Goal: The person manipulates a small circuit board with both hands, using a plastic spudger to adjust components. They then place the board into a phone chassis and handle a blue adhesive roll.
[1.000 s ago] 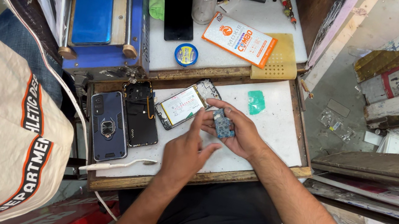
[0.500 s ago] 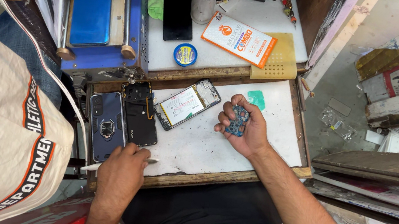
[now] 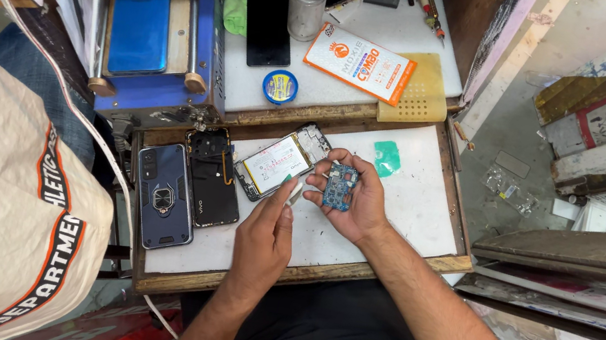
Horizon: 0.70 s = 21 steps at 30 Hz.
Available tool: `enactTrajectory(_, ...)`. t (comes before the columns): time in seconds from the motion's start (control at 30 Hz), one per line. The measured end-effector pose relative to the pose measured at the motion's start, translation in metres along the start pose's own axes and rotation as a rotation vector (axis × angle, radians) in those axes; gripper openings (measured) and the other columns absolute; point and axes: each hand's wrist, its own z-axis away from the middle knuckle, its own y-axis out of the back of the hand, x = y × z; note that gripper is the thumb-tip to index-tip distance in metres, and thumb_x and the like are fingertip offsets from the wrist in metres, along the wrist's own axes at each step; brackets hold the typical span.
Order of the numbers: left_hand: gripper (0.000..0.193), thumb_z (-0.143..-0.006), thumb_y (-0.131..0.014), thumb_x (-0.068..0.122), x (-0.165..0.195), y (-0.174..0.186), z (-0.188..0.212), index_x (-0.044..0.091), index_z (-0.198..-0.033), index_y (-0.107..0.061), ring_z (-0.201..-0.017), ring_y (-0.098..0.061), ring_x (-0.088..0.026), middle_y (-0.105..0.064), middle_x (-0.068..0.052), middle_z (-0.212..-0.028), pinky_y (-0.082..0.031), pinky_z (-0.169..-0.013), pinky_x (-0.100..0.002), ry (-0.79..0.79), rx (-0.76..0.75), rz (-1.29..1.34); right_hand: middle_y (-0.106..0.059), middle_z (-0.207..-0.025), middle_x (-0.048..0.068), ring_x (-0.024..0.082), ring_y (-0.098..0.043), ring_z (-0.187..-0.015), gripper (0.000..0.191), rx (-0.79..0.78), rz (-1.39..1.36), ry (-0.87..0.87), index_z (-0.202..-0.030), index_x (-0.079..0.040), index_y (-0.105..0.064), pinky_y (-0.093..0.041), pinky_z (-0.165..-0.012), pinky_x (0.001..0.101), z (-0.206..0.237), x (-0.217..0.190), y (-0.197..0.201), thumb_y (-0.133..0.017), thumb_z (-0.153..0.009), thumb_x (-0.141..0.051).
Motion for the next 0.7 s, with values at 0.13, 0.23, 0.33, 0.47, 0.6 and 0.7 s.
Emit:
enactTrajectory(0.13,0.04,-0.108,-0.053,0.013,-0.016,-0.016,0.008,0.003,-0.147,-0.053,-0.077,-0.068,-0.02,-0.07,-0.014,-0.102,-0.06,-0.067,-0.034,0.132,0.057,0.275,-0.072,-0.103,0.013,0.028,-0.07,-0.096,0.034,0.049,0.02,0.011,-0.114,-0.011,-0.059,-0.06,-0.081,0.0482,0.001,-0.003,0.005,-0.04,-0.106,-0.038)
enactTrajectory(0.23,0.047,-0.107,-0.057,0.014,-0.028,-0.027,0.009,0.001,-0.151,-0.046,-0.075,-0.065,-0.018,-0.064,-0.013,-0.091,-0.058,-0.066,-0.035,0.144,0.089,0.338,-0.069,-0.095,0.013,0.03,-0.07,-0.101,0.034,-0.056,0.011,0.036,-0.117,-0.01,-0.059,-0.06,-0.087,0.0506,-0.002,-0.001,0.009,-0.041,-0.108,-0.038)
enactTrajectory(0.33,0.051,-0.106,-0.055,0.012,-0.034,-0.026,0.007,0.001,-0.154,-0.042,-0.077,-0.069,-0.021,-0.069,-0.014,-0.091,-0.057,-0.07,-0.038,0.204,-0.052,0.133,-0.068,-0.091,0.012,0.032,-0.07,-0.108,0.032,-0.099,-0.018,0.047,-0.117,-0.01,-0.06,-0.06,-0.095,0.0531,-0.002,0.001,0.011,-0.041,-0.109,-0.036)
enactTrajectory(0.47,0.049,-0.109,-0.051,0.007,-0.027,-0.014,0.011,0.003,-0.157,-0.042,-0.097,-0.073,-0.029,-0.068,-0.02,-0.116,-0.06,-0.079,-0.037,-0.051,0.028,-0.026,-0.07,-0.107,0.015,0.035,-0.066,-0.112,0.03,-0.052,-0.062,0.05,-0.118,-0.009,-0.058,-0.057,-0.102,0.0531,-0.001,-0.001,0.009,-0.043,-0.108,-0.033)
enactTrajectory(0.6,0.057,-0.099,-0.056,0.002,-0.014,-0.009,0.017,0.006,-0.155,-0.046,-0.08,-0.069,-0.027,-0.067,-0.011,-0.094,-0.057,-0.072,-0.039,-0.018,-0.054,-0.171,-0.067,-0.126,0.022,0.036,-0.064,-0.118,0.036,0.002,-0.099,0.068,-0.126,-0.008,-0.056,-0.055,-0.101,0.0515,0.0,-0.003,0.002,-0.044,-0.105,-0.034)
enactTrajectory(0.7,0.061,-0.094,-0.06,-0.001,-0.006,-0.013,0.022,0.01,-0.153,-0.05,-0.076,-0.067,-0.027,-0.064,-0.009,-0.09,-0.057,-0.067,-0.039,-0.072,-0.113,-0.302,-0.064,-0.131,0.022,0.038,-0.063,-0.123,0.041,0.045,-0.091,0.076,-0.131,-0.008,-0.055,-0.053,-0.104,0.0523,0.0,-0.005,-0.002,-0.044,-0.102,-0.036)
